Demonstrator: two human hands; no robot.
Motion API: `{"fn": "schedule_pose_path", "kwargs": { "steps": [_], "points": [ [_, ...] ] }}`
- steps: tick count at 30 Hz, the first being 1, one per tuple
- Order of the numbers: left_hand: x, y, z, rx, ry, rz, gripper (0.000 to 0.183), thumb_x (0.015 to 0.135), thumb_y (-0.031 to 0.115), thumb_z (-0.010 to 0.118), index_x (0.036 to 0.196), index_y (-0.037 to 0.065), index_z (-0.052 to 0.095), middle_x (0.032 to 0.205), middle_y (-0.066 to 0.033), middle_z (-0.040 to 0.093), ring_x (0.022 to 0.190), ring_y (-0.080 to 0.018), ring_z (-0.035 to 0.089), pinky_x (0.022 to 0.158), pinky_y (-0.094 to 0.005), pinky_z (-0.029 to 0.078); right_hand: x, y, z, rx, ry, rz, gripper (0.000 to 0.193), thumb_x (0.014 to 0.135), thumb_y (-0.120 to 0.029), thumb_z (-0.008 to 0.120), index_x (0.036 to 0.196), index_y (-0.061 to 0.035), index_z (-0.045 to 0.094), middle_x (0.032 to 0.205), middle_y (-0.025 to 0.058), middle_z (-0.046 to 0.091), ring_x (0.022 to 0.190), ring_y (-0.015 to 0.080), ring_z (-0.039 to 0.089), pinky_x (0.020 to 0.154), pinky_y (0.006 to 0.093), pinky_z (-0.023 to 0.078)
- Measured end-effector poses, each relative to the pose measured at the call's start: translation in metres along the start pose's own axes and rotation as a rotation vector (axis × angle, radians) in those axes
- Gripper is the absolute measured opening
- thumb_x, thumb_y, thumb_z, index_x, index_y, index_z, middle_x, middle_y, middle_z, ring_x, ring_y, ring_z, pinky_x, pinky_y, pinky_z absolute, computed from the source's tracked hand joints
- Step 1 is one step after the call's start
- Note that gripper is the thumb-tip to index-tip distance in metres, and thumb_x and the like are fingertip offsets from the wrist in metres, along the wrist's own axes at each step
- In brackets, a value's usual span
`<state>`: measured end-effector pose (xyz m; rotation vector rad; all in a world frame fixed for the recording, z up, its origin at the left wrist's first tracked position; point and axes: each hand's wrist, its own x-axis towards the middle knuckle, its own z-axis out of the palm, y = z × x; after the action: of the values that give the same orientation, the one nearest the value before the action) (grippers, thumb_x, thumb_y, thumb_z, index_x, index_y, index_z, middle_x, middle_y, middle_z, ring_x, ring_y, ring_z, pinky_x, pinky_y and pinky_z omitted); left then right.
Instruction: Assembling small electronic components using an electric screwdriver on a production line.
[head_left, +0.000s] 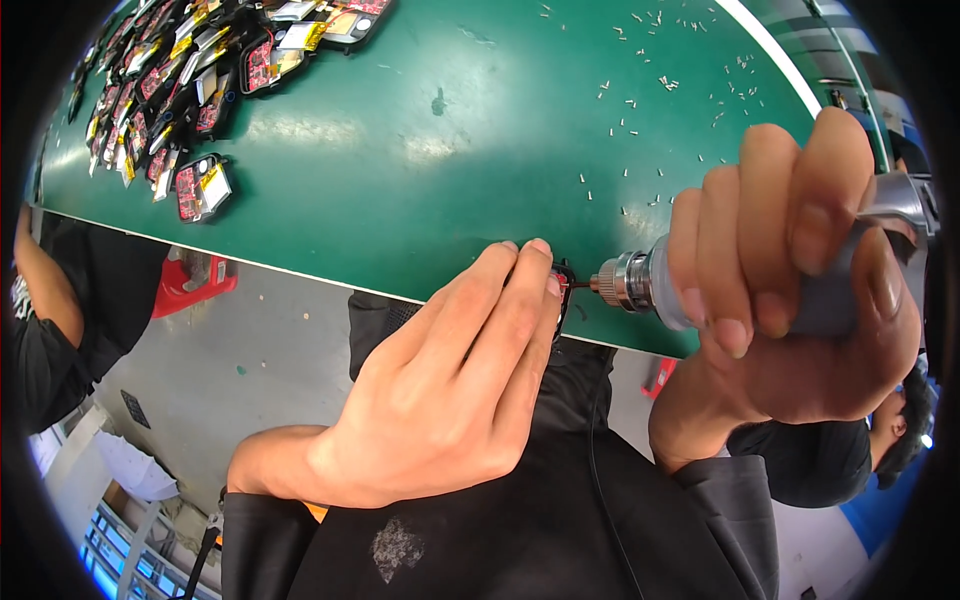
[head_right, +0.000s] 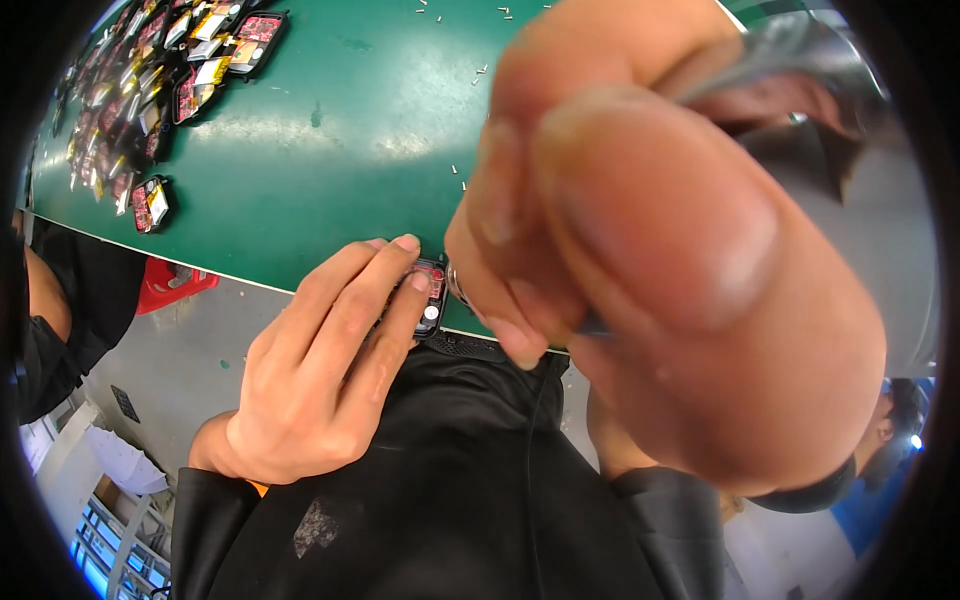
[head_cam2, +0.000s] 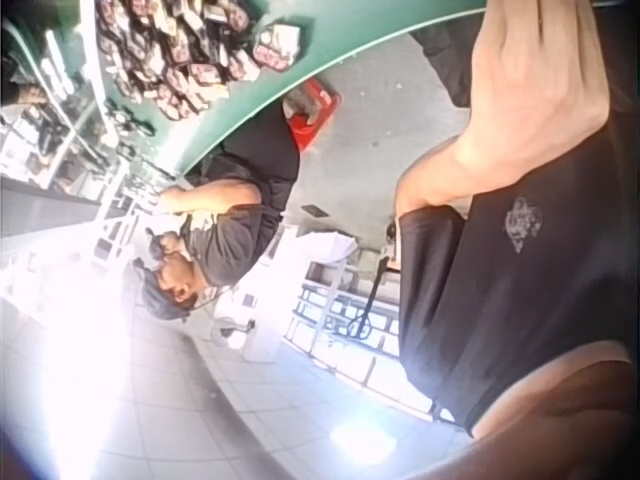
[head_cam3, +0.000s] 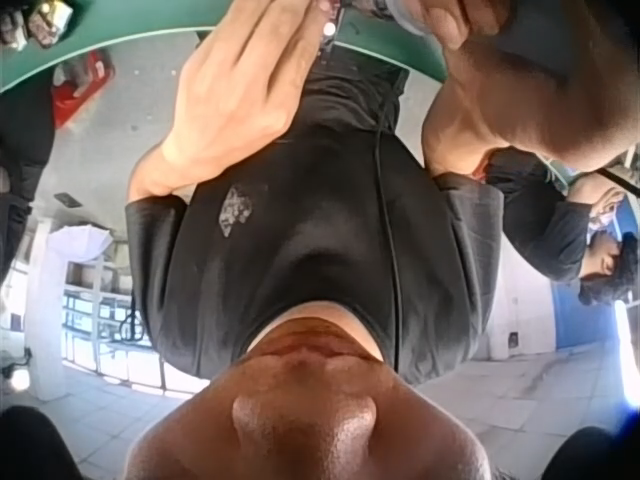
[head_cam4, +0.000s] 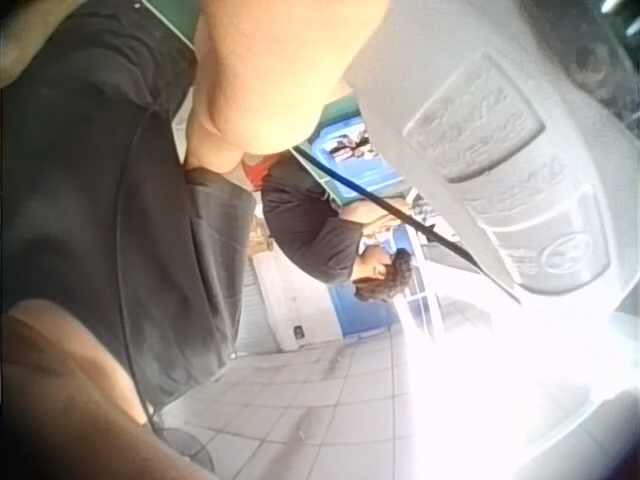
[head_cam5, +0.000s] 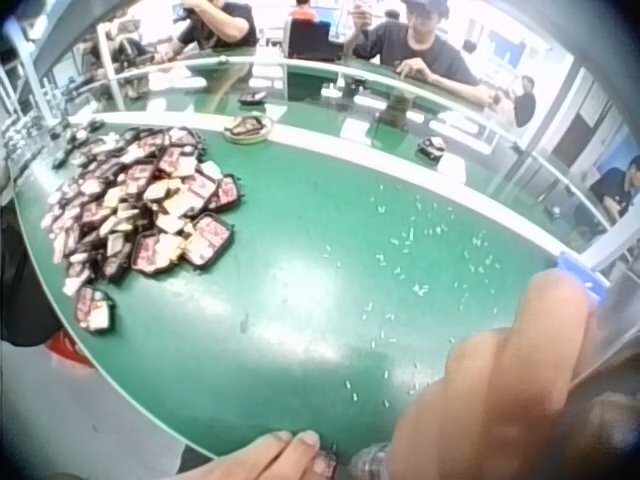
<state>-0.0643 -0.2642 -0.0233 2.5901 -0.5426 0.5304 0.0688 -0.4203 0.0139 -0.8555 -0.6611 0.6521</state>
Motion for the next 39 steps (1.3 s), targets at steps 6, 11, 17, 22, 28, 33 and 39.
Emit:
{"fn": "schedule_pose_path", "kwargs": {
  "steps": [6, 11, 17, 22, 28, 33, 39],
  "points": [
    [0.000, 0.000, -0.003, -0.019, -0.036, -0.016, 0.034, 0.062, -0.004, 0.066, 0.095, -0.014, 0.063, 0.102, -0.0225, 0.061, 0.087, -0.0330, 0.062, 0.069, -0.0368, 0.056, 0.004, -0.013, 0.009, -0.204, 0.067, 0.091, 0.022, 0.093, -0.029, 0.044, 0.087, -0.0083, 0.041, 0.064, 0.0011, 0.042, 0.047, 0.0098, 0.045, 0.054, 0.0266, 0.039],
    [0.000, 0.000, -0.004, -0.018, -0.049, -0.017, 0.035, 0.062, -0.003, 0.065, 0.095, -0.013, 0.063, 0.102, -0.0222, 0.061, 0.088, -0.0331, 0.062, 0.071, -0.0372, 0.056, 0.003, -0.013, 0.009, -0.221, 0.068, 0.081, 0.022, 0.093, -0.029, 0.044, 0.087, -0.0084, 0.042, 0.063, 0.0006, 0.041, 0.047, 0.0095, 0.044, 0.053, 0.0266, 0.039],
    [-0.001, -0.001, -0.004, -0.025, -0.051, -0.030, 0.035, 0.062, -0.004, 0.066, 0.096, -0.013, 0.063, 0.103, -0.0217, 0.061, 0.089, -0.0329, 0.061, 0.071, -0.0370, 0.056, 0.004, -0.011, 0.009, -0.193, 0.086, 0.072, 0.021, 0.093, -0.029, 0.044, 0.088, -0.0084, 0.042, 0.063, 0.0006, 0.042, 0.047, 0.0095, 0.044, 0.053, 0.0266, 0.039],
    [-0.001, 0.000, -0.003, -0.026, -0.041, -0.032, 0.034, 0.063, -0.005, 0.068, 0.095, -0.013, 0.063, 0.103, -0.0213, 0.061, 0.089, -0.0326, 0.061, 0.070, -0.0368, 0.056, 0.002, -0.012, 0.006, -0.200, 0.085, 0.052, 0.020, 0.093, -0.028, 0.044, 0.088, -0.0085, 0.042, 0.063, 0.0005, 0.042, 0.047, 0.0098, 0.044, 0.053, 0.0266, 0.039],
    [-0.001, -0.001, -0.002, -0.032, -0.038, -0.033, 0.034, 0.063, -0.005, 0.068, 0.096, -0.012, 0.063, 0.103, -0.0213, 0.062, 0.088, -0.0325, 0.061, 0.070, -0.0368, 0.056, 0.001, -0.011, 0.007, -0.174, 0.095, 0.055, 0.020, 0.093, -0.028, 0.044, 0.088, -0.0085, 0.043, 0.062, 0.0006, 0.042, 0.047, 0.0099, 0.044, 0.054, 0.0267, 0.039],
    [-0.001, -0.001, -0.002, -0.030, -0.036, -0.030, 0.036, 0.062, -0.005, 0.068, 0.097, -0.012, 0.062, 0.103, -0.0213, 0.062, 0.089, -0.0328, 0.061, 0.070, -0.0368, 0.055, 0.002, -0.012, 0.006, -0.174, 0.074, 0.063, 0.021, 0.093, -0.028, 0.044, 0.088, -0.0081, 0.043, 0.063, 0.0007, 0.042, 0.047, 0.0098, 0.044, 0.054, 0.0267, 0.039],
    [-0.001, -0.001, -0.002, -0.028, -0.036, -0.023, 0.039, 0.060, -0.004, 0.067, 0.097, -0.012, 0.062, 0.105, -0.0213, 0.061, 0.090, -0.0329, 0.061, 0.071, -0.0371, 0.055, 0.003, -0.006, 0.007, -0.125, 0.063, 0.037, 0.022, 0.093, -0.029, 0.044, 0.089, -0.0079, 0.043, 0.063, 0.0008, 0.043, 0.048, 0.0099, 0.044, 0.054, 0.0270, 0.039]
  ]
}}
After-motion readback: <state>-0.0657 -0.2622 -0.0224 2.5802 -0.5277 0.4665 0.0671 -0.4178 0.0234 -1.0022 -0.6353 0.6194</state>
